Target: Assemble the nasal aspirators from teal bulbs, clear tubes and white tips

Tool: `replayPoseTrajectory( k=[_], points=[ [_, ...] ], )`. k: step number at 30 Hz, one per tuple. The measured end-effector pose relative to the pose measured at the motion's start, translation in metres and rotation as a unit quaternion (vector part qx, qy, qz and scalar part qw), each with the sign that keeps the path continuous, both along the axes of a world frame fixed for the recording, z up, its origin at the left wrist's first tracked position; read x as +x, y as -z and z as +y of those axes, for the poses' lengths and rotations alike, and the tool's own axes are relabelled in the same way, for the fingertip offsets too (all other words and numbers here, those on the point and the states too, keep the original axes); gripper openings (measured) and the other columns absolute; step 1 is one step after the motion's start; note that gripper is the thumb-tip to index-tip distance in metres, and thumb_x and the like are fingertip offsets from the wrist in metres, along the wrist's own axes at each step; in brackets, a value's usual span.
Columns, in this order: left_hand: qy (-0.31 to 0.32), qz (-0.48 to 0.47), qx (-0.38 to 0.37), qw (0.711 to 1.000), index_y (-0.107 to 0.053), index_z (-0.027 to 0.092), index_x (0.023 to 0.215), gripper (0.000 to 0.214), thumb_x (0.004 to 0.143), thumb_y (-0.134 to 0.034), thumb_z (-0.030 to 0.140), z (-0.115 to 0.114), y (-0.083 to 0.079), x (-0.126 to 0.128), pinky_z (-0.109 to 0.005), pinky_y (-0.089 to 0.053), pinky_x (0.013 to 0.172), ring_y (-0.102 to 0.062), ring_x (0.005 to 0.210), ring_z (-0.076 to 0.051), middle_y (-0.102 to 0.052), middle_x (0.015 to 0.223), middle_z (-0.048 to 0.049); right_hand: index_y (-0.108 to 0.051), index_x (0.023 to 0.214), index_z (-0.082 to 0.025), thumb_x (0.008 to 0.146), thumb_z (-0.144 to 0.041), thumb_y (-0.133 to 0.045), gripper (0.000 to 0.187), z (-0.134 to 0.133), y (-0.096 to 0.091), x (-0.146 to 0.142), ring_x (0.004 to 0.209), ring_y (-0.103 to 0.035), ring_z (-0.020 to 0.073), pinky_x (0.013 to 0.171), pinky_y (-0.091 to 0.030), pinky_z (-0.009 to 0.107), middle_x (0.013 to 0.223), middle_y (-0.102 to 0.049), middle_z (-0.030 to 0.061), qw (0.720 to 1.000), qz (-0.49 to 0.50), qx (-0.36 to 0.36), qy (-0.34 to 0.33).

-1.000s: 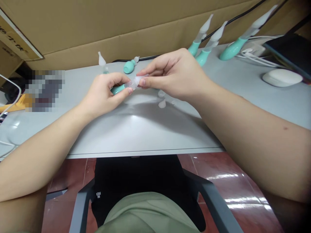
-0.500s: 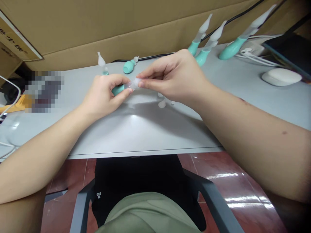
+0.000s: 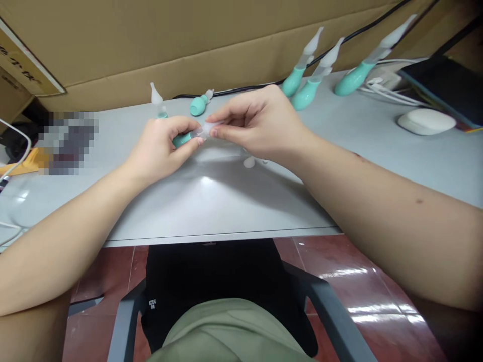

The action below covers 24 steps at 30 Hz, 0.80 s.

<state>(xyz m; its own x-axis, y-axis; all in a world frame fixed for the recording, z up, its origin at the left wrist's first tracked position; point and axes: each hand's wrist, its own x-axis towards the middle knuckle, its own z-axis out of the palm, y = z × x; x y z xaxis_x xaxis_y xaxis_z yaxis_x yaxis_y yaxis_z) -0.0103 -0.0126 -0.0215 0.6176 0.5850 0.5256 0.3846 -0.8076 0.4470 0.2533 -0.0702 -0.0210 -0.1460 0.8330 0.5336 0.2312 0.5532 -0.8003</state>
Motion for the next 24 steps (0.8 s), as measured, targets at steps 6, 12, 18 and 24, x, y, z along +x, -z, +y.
replayPoseTrajectory(
  k=[6,12,18,24],
  points=[
    [0.024,-0.039,-0.068,0.997,-0.086,0.029,0.128,0.019,0.114,-0.079,0.042,0.004,0.004,0.013,-0.049,-0.075,0.106,-0.092,0.119,-0.032,-0.095,0.131,-0.0092,-0.094,0.115,-0.030,0.104,-0.030,-0.107,0.016,-0.014,-0.020,-0.004,0.108,-0.091,0.0311,0.095,-0.077,0.044,0.106,-0.096,0.0058,0.999,-0.037,-0.006,0.022],
    [-0.003,-0.052,-0.108,0.993,-0.079,0.028,0.118,0.012,0.110,-0.081,0.037,0.011,-0.009,0.018,-0.052,-0.079,0.097,-0.094,0.114,-0.034,-0.095,0.125,-0.0128,-0.096,0.130,-0.033,0.108,-0.044,-0.109,0.028,-0.027,-0.039,-0.016,0.122,-0.095,0.0350,0.094,-0.080,0.043,0.113,-0.098,0.0070,0.999,0.003,-0.015,-0.037],
    [-0.040,-0.027,-0.074,0.996,-0.074,0.034,0.102,0.026,0.100,-0.094,0.050,0.051,-0.014,0.034,-0.058,-0.074,0.090,-0.087,0.099,-0.035,-0.093,0.112,-0.0083,-0.098,0.113,-0.035,0.104,-0.031,-0.110,0.015,-0.002,-0.021,0.051,0.113,-0.093,0.0330,0.093,-0.077,0.043,0.101,-0.095,0.0040,0.997,-0.031,0.066,0.031],
    [-0.111,0.000,-0.074,0.991,-0.064,0.031,0.115,0.050,0.111,-0.098,0.068,0.088,0.011,0.051,-0.053,-0.064,0.094,-0.077,0.099,-0.024,-0.084,0.113,-0.0039,-0.096,0.089,-0.033,0.095,-0.009,-0.104,0.026,0.040,0.013,0.115,0.061,-0.063,0.0171,0.063,-0.053,0.037,0.074,-0.083,-0.0008,0.977,-0.118,0.098,0.150]
  ],
)
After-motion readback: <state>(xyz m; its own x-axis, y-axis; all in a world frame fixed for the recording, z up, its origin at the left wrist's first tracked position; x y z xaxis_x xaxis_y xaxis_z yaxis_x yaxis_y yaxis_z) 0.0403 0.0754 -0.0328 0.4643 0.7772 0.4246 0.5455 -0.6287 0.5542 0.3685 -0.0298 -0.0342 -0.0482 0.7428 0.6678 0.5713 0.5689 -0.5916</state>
